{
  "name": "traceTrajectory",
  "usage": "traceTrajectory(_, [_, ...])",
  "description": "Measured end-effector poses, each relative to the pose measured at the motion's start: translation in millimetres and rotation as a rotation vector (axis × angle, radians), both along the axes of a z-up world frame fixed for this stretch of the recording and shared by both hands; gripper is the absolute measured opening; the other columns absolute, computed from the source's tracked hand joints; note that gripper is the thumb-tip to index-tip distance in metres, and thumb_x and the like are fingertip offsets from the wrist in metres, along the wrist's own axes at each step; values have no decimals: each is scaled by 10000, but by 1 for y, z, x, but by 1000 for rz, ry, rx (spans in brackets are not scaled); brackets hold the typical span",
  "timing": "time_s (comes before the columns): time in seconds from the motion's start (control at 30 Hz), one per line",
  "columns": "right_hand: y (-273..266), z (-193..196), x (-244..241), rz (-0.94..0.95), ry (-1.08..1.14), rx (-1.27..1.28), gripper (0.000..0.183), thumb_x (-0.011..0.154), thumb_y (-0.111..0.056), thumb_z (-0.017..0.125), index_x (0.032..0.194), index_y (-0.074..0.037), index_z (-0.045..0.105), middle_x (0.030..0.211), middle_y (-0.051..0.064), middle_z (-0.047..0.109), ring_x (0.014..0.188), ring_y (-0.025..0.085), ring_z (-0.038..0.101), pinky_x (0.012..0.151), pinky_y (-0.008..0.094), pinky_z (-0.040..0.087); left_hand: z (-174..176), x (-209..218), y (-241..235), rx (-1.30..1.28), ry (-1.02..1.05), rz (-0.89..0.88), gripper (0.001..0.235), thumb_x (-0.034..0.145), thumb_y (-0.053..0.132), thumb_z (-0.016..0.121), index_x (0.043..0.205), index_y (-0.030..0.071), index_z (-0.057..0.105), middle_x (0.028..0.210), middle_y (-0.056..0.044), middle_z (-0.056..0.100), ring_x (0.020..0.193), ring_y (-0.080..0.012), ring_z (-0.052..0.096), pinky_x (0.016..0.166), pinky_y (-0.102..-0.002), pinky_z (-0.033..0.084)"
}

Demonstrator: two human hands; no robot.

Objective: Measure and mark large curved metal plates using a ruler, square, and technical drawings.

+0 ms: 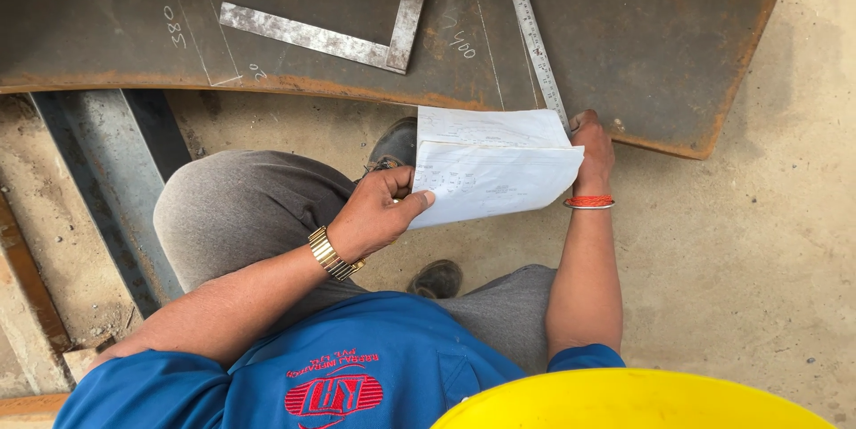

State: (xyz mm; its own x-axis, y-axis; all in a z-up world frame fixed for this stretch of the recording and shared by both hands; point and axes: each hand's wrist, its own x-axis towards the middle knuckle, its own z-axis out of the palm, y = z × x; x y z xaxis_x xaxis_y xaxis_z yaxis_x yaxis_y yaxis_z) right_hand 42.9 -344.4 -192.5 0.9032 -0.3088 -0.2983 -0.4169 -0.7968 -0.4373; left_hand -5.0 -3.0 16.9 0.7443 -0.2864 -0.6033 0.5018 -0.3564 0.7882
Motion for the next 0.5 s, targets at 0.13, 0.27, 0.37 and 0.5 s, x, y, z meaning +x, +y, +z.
traceTrajectory(0.13, [4,10,-2,-20,8,17,145,966,-182,689,1007,-56,631,878,155,740,812,322,718,690,447,529,-5,0,1,52,22,-20,356,901,260,659,1138,0,714,923,-125,781,623,-148,624,568,-327,521])
traceTrajectory(0.27, [10,20,0,-17,35,16,329,830,-267,818,998,-63,622,883,146,744,822,320,724,695,442,540,-9,-2,3,62,-28,-46,354,905,261,660,1131,-3,721,930,-122,783,685,-143,683,622,-318,559])
traceTrajectory(0.37, [10,18,-1,-21,46,19,406,814,-335,854,994,-61,615,879,141,746,825,316,727,702,437,547,-17,-6,5,21,-64,-52,355,912,259,663,1134,-11,722,949,-131,785,766,-146,716,701,-315,576])
traceTrajectory(0.5, [7,10,0,1,34,31,457,821,-365,859,1035,-56,598,874,145,742,810,311,727,684,431,554,-19,-6,5,-12,-65,-52,359,913,259,664,1135,-17,720,959,-143,787,814,-161,736,746,-320,589])
